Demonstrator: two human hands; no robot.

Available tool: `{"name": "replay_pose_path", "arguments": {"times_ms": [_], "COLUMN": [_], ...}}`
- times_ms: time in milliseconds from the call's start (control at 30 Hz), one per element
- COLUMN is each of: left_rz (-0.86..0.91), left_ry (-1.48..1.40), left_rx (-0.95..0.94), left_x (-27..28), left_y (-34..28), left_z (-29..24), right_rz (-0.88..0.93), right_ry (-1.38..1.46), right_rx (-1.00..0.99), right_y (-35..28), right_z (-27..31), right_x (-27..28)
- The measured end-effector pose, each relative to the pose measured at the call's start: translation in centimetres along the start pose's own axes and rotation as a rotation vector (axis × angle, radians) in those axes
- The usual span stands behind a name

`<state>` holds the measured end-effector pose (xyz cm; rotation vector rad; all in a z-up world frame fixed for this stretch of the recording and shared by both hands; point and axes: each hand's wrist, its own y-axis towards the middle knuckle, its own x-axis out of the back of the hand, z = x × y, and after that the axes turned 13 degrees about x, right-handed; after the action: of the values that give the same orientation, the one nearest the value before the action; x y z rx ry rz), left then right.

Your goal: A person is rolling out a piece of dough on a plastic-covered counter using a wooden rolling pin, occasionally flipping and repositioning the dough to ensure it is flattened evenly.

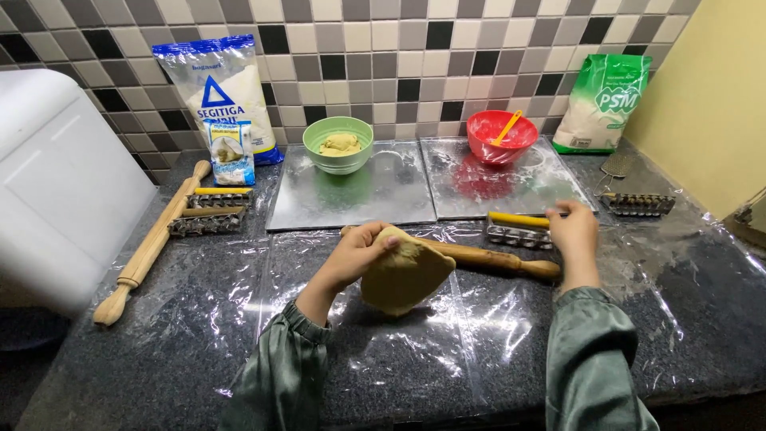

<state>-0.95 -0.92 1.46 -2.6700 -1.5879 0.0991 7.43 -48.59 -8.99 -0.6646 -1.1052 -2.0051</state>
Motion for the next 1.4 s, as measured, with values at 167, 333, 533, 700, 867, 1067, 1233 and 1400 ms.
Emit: {"name": "replay_pose_path", "arguments": {"times_ms": [167,333,533,700,867,1067,1233,1400], "left_rz": [-0.094,-0.308,-0.348,-0.107,-0.364,-0.468,-0.397,-0.130], "left_ry": [0.087,0.333,0.134,0.456,0.887,0.941,0.818,0.947], "left_rx": [-0.095,-0.076,0.053,0.263,0.286,0.251,0.274,0.461], "left_x": [1.0,0.3,2.4,3.2,-1.2,0.8,1.4,1.6], "left_y": [2.5,3.6,4.0,5.6,1.5,1.4,0.4,-1.4], "left_z": [3.5,5.0,4.9,9.1,1.4,1.1,-0.1,-1.4], "right_rz": [-0.105,0.529,0.485,0.402,0.404,0.377,0.489,1.223], "right_ry": [0.417,0.605,0.648,0.909,0.788,0.695,0.884,0.868], "right_rx": [0.435,0.574,0.384,0.114,0.076,0.119,-0.018,-0.135], "right_y": [-6.3,-13.8,-14.8,-14.0,-12.8,-11.9,-12.3,-12.5], "right_z": [18.4,28.3,27.1,24.4,22.5,23.7,24.1,23.3], "right_x": [2.8,4.6,0.0,-4.0,-7.3,-6.0,-4.1,0.2]}}
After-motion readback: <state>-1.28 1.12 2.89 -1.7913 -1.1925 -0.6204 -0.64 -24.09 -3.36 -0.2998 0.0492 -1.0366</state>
